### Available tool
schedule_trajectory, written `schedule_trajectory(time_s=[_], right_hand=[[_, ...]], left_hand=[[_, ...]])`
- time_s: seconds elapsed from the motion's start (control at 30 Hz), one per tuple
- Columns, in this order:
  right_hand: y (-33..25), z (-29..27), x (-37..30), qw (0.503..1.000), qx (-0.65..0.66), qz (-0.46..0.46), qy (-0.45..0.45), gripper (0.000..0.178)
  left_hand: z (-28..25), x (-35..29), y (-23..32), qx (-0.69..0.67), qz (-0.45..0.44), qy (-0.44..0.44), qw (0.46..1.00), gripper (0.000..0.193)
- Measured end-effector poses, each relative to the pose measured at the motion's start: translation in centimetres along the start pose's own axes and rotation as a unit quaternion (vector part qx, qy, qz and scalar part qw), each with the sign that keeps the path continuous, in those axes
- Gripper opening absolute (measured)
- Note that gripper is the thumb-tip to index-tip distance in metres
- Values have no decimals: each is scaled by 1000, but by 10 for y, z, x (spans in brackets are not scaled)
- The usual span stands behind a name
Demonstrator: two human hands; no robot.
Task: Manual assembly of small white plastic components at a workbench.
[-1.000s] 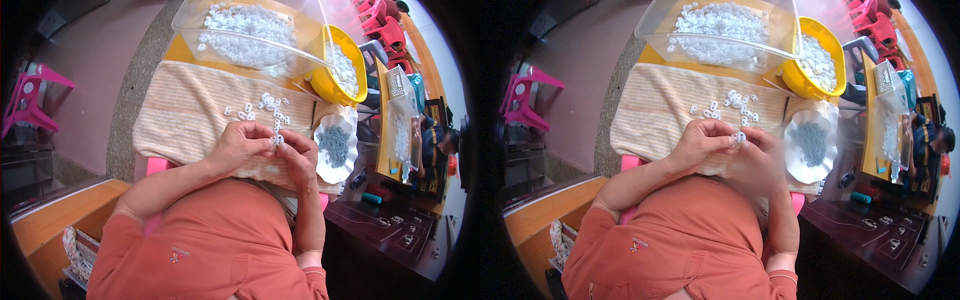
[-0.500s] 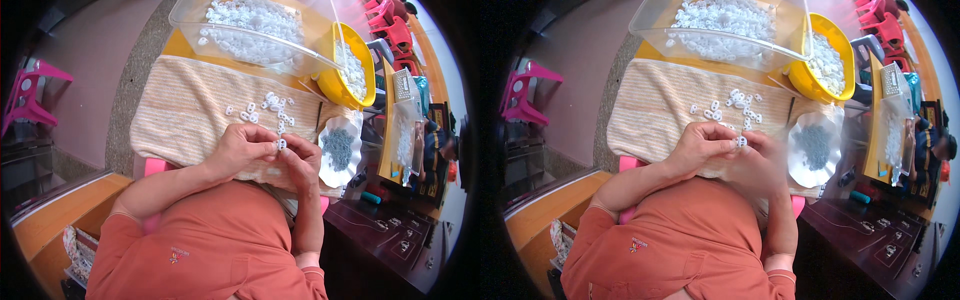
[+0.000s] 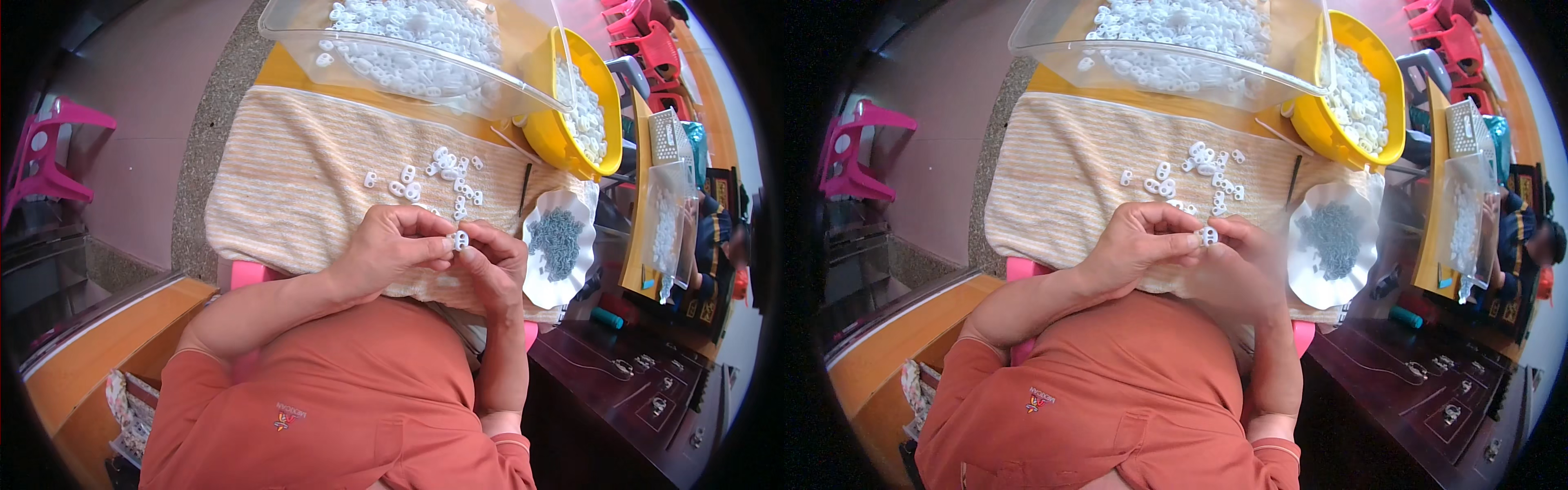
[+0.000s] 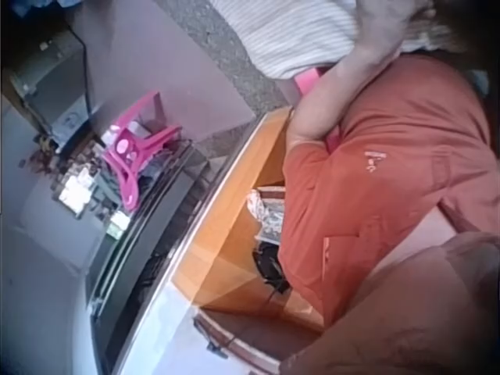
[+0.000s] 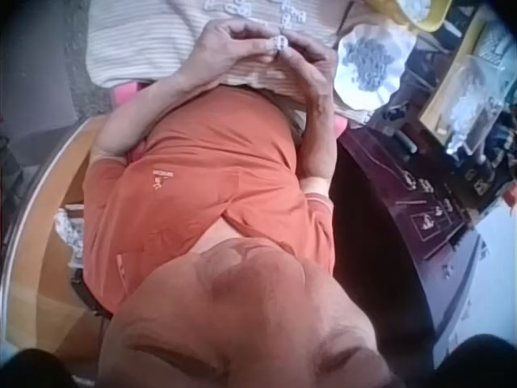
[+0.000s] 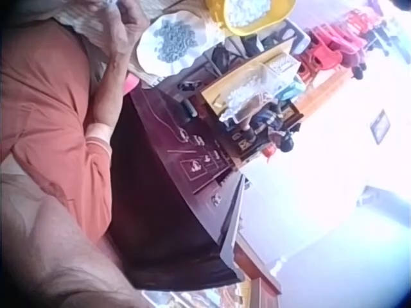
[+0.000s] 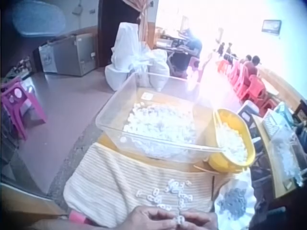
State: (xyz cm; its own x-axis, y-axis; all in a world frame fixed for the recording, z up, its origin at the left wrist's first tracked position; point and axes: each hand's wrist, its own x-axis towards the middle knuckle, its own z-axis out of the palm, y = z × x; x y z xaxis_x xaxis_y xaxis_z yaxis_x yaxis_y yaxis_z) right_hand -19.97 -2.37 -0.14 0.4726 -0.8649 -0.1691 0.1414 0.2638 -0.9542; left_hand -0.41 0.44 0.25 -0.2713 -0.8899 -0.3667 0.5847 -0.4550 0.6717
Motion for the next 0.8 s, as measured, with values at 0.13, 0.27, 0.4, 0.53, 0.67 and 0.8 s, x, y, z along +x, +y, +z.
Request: schedule_trajectory(time_s=[0.13,0.27,0.4,0.53,0.67,0.8], right_hand=[[1,-1,-1,1000,23,4,0,30],[2,3,0,997,73,-25,17,27],[1,5,0,996,91,-23,15,28],[2,6,2,997,36,-74,-2,29],[-3,9,0,997,20,-78,-7,29],[-7,10,-1,994,-24,-103,-25,30]], left_hand=[[-1,2,-1,-35,-16,-17,999,19],[-2,3,0,-59,-35,-32,997,18],[-2,5,1,-79,-47,-65,994,16],[-3,4,1,-99,-48,-102,989,12],[-2,2,3,-104,-48,-122,986,10],[1,-1,3,-99,-40,-132,986,10]])
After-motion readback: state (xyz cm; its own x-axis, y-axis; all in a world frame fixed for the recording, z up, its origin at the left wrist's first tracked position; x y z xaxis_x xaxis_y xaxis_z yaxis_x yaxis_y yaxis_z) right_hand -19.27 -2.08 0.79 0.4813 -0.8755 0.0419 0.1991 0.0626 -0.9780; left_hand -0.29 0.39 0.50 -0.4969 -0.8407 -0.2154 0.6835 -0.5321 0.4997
